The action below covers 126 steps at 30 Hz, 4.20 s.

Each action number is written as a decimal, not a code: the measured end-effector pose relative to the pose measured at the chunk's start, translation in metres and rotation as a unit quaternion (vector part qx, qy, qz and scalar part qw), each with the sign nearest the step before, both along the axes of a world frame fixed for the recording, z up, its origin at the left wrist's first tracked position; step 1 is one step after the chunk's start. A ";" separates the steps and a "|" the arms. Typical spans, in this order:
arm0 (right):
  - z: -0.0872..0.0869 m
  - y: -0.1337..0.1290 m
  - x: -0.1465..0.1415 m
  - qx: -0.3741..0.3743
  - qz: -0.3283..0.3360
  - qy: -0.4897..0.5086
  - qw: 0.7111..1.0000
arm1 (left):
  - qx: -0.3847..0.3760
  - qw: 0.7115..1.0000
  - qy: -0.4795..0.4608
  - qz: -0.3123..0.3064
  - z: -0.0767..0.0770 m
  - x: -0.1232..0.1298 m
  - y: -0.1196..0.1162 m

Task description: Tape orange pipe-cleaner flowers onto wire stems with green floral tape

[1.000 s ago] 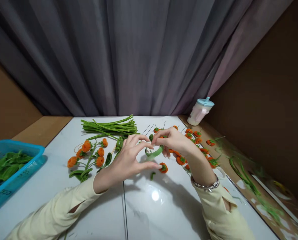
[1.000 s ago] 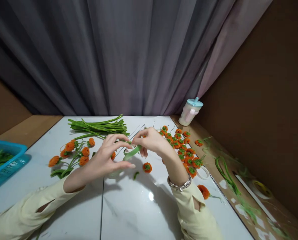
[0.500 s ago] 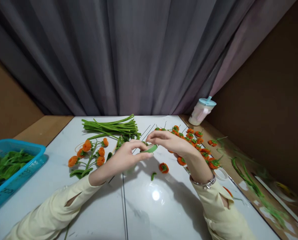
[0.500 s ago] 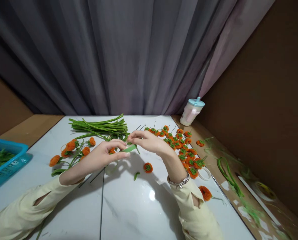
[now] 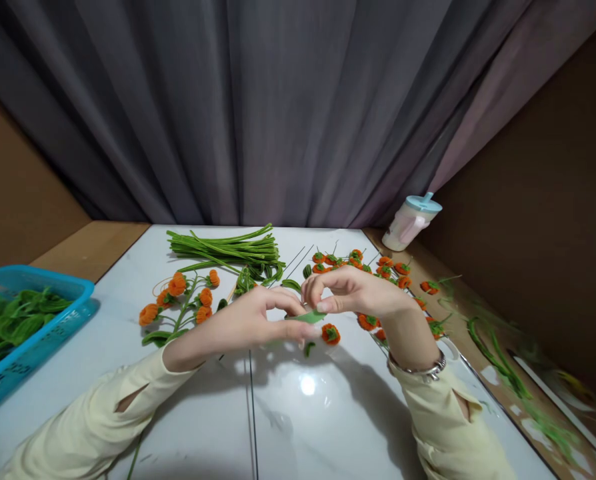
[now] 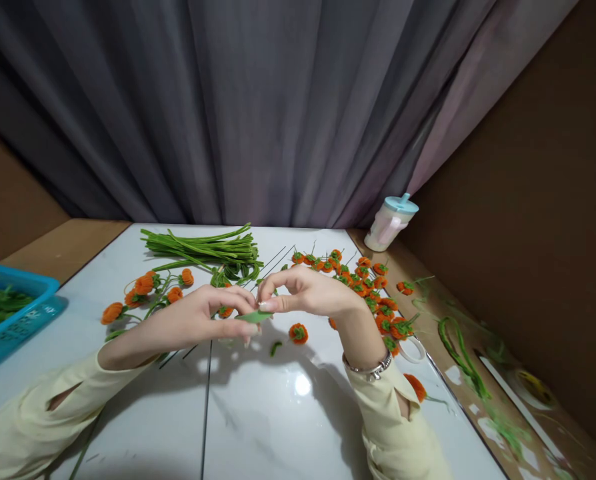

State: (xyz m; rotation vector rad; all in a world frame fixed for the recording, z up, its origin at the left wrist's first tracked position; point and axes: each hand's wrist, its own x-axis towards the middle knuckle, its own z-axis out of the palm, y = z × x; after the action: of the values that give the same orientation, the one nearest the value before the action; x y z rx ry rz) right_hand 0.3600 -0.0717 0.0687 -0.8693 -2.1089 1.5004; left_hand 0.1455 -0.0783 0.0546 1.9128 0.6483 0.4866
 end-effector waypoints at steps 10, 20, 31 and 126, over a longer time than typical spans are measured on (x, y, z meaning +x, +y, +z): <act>-0.007 0.004 0.001 0.035 0.088 0.019 0.995 | -0.021 1.000 0.002 -0.004 0.007 0.000 -0.001; -0.009 0.007 0.000 -0.031 0.088 0.076 0.993 | 0.022 0.999 0.016 -0.033 0.008 -0.005 0.003; -0.010 0.007 0.002 -0.021 0.101 0.073 0.992 | 0.017 0.998 0.003 -0.063 0.010 -0.007 0.004; 0.025 -0.046 -0.012 0.361 -0.053 -0.125 0.923 | 0.056 0.992 -0.012 -0.114 0.016 -0.016 0.011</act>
State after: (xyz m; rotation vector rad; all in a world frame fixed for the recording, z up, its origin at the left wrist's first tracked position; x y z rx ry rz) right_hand 0.3479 -0.1172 0.0938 -0.8819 -2.4717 0.4769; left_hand 0.1293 -0.0673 0.0709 2.0534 0.3873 0.4056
